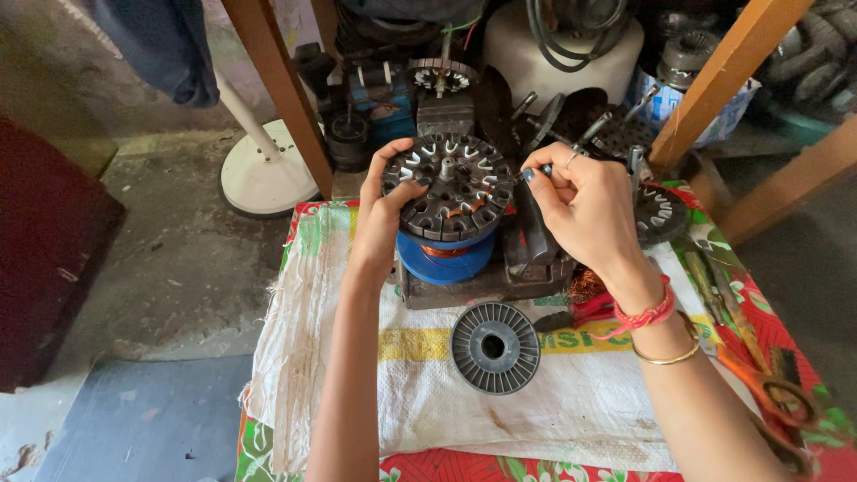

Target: The person winds copper wire around the slots of a motor armature using a hand-held tool to guide and press the wire into place. They repeatedly rotate the armature and adjust the wire to ensure it fits tightly within each slot.

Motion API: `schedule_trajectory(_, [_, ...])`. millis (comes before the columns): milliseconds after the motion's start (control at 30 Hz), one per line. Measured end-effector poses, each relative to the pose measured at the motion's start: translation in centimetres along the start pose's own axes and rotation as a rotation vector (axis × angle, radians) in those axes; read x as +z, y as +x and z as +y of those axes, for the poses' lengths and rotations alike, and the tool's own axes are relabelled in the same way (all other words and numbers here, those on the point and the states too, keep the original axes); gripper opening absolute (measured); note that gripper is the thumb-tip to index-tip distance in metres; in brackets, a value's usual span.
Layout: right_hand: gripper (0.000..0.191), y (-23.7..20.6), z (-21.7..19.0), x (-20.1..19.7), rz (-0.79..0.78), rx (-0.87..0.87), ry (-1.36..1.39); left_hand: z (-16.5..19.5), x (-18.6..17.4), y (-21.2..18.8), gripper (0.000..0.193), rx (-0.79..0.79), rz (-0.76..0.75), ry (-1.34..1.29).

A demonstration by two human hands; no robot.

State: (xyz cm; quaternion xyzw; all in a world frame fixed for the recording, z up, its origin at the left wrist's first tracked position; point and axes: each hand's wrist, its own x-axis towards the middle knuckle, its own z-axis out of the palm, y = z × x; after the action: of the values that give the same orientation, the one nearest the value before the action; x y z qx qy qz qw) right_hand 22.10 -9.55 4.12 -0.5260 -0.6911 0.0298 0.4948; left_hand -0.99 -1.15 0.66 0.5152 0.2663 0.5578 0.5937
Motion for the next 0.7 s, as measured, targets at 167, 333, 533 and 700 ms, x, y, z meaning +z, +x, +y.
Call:
schedule_trajectory(167, [0.006, 0.0, 0.7, -0.8, -0.092, 0.069, 0.130, 0.0, -0.1, -0.1, 0.051, 0.004, -0.013, -0.023])
schedule_trajectory(333, [0.008, 0.4, 1.3, -1.7, -0.198, 0.127, 0.091, -0.1, -0.1, 0.0, 0.051, 0.008, -0.012, -0.015])
schedule_trajectory(533, [0.011, 0.6, 1.2, -2.0, -0.433, 0.158, -0.036, -0.3, -0.3, 0.1, 0.051, 0.014, -0.022, -0.040])
schedule_trajectory(700, [0.012, 0.6, 0.9, -1.9, -0.529, 0.181, -0.003, -0.1, -0.3, 0.1, 0.051, 0.006, -0.009, -0.016])
